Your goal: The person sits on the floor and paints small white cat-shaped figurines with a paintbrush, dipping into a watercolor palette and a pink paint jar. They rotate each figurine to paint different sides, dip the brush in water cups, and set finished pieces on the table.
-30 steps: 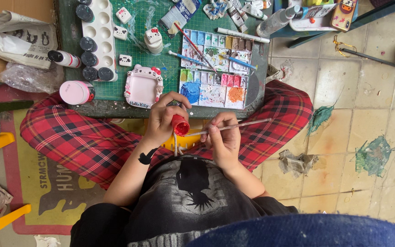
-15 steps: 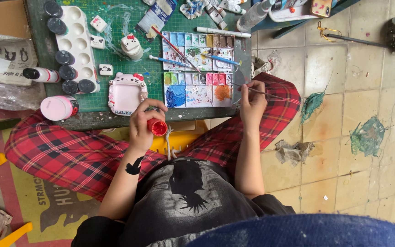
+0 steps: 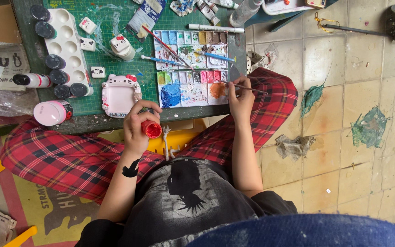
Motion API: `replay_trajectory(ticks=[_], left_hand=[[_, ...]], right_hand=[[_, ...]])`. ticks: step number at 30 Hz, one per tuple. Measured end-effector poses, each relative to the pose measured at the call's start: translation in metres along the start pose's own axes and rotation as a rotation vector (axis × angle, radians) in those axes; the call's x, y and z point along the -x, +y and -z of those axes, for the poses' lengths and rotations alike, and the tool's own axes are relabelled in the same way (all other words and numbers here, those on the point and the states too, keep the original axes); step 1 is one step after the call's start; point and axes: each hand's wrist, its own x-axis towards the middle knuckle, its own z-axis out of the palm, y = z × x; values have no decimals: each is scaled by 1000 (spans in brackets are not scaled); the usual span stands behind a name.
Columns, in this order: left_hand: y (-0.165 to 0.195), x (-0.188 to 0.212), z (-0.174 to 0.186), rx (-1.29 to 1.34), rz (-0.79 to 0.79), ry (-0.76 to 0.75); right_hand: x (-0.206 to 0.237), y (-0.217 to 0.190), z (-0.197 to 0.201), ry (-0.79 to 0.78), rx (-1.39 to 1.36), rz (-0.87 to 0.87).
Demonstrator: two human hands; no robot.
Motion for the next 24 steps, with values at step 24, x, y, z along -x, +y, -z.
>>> replay_trajectory(ticks=[24], left_hand=[[-2, 0, 1, -4, 10, 5]], right_hand=[[11, 3, 6, -11, 179, 63]])
